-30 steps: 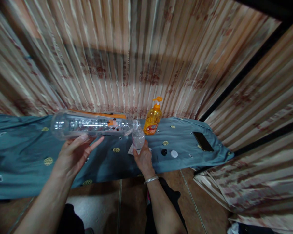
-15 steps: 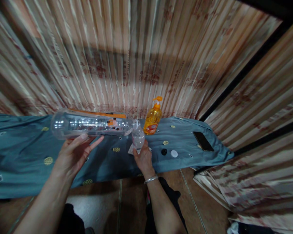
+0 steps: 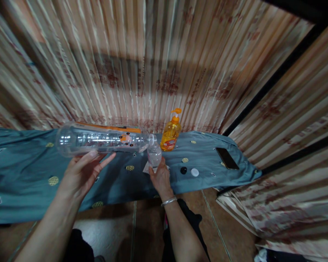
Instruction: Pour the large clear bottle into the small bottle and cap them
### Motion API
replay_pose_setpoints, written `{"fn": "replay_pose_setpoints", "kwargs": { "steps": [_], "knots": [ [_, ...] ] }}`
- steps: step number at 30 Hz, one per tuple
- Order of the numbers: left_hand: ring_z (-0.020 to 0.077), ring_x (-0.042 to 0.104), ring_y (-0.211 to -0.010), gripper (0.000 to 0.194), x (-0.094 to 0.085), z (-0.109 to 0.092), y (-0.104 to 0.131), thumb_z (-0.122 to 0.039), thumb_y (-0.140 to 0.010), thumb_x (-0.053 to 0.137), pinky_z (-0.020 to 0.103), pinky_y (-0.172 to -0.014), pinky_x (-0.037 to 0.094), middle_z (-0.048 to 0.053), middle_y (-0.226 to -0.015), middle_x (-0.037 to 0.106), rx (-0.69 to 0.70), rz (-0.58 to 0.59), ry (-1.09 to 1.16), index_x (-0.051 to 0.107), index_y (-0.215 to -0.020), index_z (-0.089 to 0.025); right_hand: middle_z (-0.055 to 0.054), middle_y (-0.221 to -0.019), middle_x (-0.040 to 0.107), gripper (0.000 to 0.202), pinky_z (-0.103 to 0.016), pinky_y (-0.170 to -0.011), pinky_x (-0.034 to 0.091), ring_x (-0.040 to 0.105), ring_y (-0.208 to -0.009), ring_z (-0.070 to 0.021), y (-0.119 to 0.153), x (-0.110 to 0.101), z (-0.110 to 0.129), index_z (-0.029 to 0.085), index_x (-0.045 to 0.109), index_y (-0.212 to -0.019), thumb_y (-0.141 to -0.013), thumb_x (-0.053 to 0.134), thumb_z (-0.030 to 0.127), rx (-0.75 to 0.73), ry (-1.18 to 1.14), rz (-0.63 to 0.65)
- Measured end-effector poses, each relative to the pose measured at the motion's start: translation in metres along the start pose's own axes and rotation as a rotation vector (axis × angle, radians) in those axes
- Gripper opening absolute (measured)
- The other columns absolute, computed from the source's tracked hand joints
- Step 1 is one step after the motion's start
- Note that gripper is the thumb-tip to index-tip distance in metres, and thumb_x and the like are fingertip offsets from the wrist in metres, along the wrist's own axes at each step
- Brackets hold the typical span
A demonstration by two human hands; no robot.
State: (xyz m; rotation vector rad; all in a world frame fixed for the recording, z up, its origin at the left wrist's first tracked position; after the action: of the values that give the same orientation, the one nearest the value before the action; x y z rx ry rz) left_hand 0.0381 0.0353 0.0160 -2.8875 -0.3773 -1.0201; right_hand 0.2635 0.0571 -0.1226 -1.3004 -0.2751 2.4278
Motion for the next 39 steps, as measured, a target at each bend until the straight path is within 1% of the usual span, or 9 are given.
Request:
{"fn": "replay_pose_setpoints", "kwargs": {
  "steps": [5,9,15,23,26,32,39],
  "knots": [
    [0.0165,0.068,-0.079,0.03,-0.0004,-0.0017,0.0006,-0.02,-0.048,0.095,0.051,-0.086,0.065,-0.003,-0.071,0.072,0.001,0.0,-0.006,0.073,-0.068,-0.019,-0.021,-0.107,0.074,0.058,-0.038,-0.08,0.059,0.075,-0.098,-0.0311,-0.0006,0.0002,-0.0005,0.006,0.044,-0.133,-0.087,0.065,0.034,0.006,0.03,0.005],
    [0.0149,0.066,-0.076,0.028,-0.0019,-0.0011,0.0005,-0.02,-0.05,0.094,0.053,-0.087,0.064,-0.003,-0.07,0.071,0.007,0.013,-0.008,0.072,-0.067,-0.019,-0.021,-0.108,0.073,0.059,-0.035,-0.081,0.057,0.074,-0.099,-0.0293,-0.0008,0.0007,-0.0011,0.006,0.044,-0.133,-0.086,0.067,0.034,0.008,0.047,0.018],
    [0.0166,0.068,-0.079,0.025,-0.0032,0.0008,0.0001,-0.019,-0.055,0.092,0.057,-0.092,0.061,-0.004,-0.07,0.07,0.005,0.021,-0.023,0.071,-0.068,-0.019,-0.02,-0.109,0.073,0.057,-0.034,-0.08,0.057,0.074,-0.099,-0.0287,-0.0006,0.0015,-0.0019,0.007,0.045,-0.133,-0.087,0.065,0.033,0.009,0.047,0.017],
    [0.0199,0.07,-0.083,0.026,-0.0008,-0.0014,0.0014,-0.017,-0.054,0.091,0.057,-0.095,0.058,-0.004,-0.067,0.069,-0.003,0.012,-0.016,0.069,-0.067,-0.02,-0.02,-0.109,0.074,0.053,-0.036,-0.083,0.057,0.074,-0.1,-0.0286,-0.0002,0.0031,-0.0028,0.009,0.044,-0.131,-0.087,0.062,0.033,-0.015,0.015,-0.019],
    [0.0204,0.07,-0.085,0.026,-0.0003,-0.0013,0.0019,-0.017,-0.054,0.091,0.057,-0.097,0.057,-0.003,-0.07,0.07,-0.006,0.004,-0.021,0.07,-0.069,-0.019,-0.02,-0.109,0.074,0.053,-0.037,-0.082,0.058,0.074,-0.099,-0.0293,-0.0002,0.003,-0.0039,0.009,0.044,-0.13,-0.087,0.062,0.034,-0.038,0.001,-0.032],
    [0.0184,0.069,-0.082,0.026,0.0,-0.001,0.0018,-0.017,-0.053,0.091,0.057,-0.095,0.059,-0.003,-0.071,0.07,0.0,0.006,-0.013,0.07,-0.068,-0.019,-0.02,-0.109,0.074,0.055,-0.037,-0.083,0.058,0.074,-0.098,-0.0285,-0.0007,0.0011,-0.0029,0.008,0.044,-0.131,-0.086,0.064,0.032,-0.017,-0.019,0.008],
    [0.0168,0.068,-0.08,0.026,-0.0017,-0.0005,0.0012,-0.018,-0.053,0.092,0.055,-0.091,0.061,-0.003,-0.071,0.071,-0.001,0.009,-0.009,0.072,-0.069,-0.019,-0.022,-0.112,0.073,0.061,-0.038,-0.084,0.058,0.074,-0.101,-0.0306,-0.0001,0.0009,-0.0011,0.005,0.042,-0.134,-0.084,0.066,0.031,-0.012,-0.005,-0.007]
  ]
}}
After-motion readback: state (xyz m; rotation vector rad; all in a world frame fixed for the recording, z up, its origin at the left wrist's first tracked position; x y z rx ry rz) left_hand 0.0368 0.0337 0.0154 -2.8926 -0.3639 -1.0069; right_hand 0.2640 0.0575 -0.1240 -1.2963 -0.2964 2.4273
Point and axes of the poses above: each hand's wrist, its own y-axis away from the middle knuckle, its own x-axis out of the palm, z = x × y, the point moved 2 cm from there along -y, towards the middle knuckle
